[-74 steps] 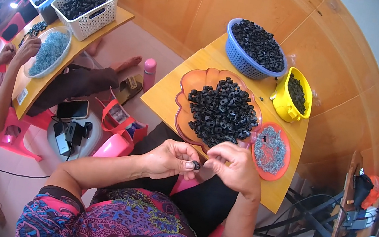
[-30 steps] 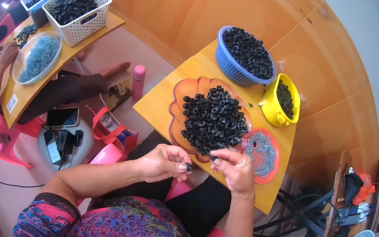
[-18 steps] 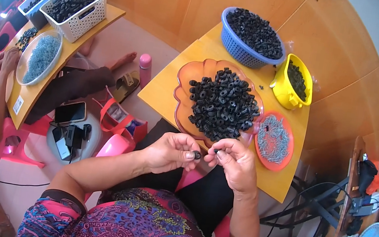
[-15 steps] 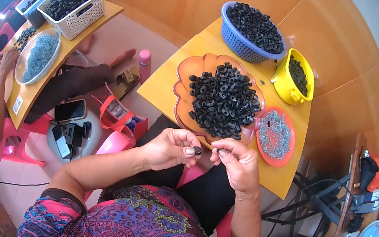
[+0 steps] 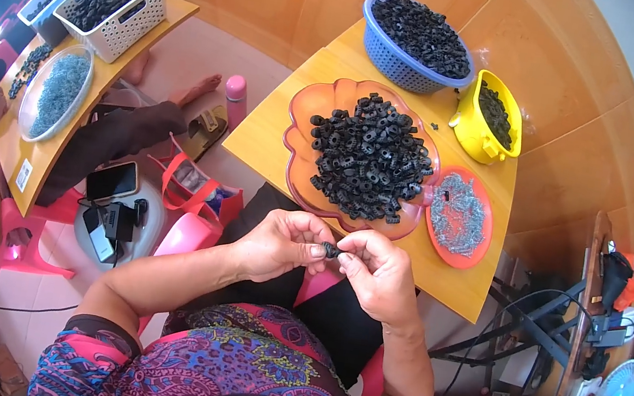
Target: The person assembles components by picking up plastic pieces and metal pins from dishes on the table and inserting the metal pins into the plastic pieces by hand.
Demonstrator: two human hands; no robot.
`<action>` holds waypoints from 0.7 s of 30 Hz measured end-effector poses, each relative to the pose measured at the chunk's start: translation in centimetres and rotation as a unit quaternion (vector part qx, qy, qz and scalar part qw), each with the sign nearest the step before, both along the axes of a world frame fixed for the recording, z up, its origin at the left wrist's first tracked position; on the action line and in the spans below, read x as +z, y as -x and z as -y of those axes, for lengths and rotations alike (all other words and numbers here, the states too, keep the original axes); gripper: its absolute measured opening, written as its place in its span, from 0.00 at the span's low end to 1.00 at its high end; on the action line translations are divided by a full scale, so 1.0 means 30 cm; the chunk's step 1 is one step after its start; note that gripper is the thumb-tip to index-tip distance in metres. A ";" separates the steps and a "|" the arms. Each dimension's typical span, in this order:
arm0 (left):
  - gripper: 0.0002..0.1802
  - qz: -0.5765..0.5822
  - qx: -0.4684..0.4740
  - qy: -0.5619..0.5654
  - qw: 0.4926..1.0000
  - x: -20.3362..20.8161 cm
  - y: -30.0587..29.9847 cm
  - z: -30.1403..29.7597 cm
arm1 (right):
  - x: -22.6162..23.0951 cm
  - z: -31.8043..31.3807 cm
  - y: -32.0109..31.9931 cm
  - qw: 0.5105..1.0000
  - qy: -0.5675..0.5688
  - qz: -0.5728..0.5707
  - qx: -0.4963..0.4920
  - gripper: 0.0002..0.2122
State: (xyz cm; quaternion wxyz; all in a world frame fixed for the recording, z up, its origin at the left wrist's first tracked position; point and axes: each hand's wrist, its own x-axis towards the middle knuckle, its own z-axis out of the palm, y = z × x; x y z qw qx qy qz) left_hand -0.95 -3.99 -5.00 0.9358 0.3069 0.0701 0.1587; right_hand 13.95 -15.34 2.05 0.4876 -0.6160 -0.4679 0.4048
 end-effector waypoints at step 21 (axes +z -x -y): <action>0.06 -0.082 0.179 -0.542 0.817 0.058 0.024 0.033 | 0.027 -0.005 0.040 0.973 -0.063 0.220 0.032 0.05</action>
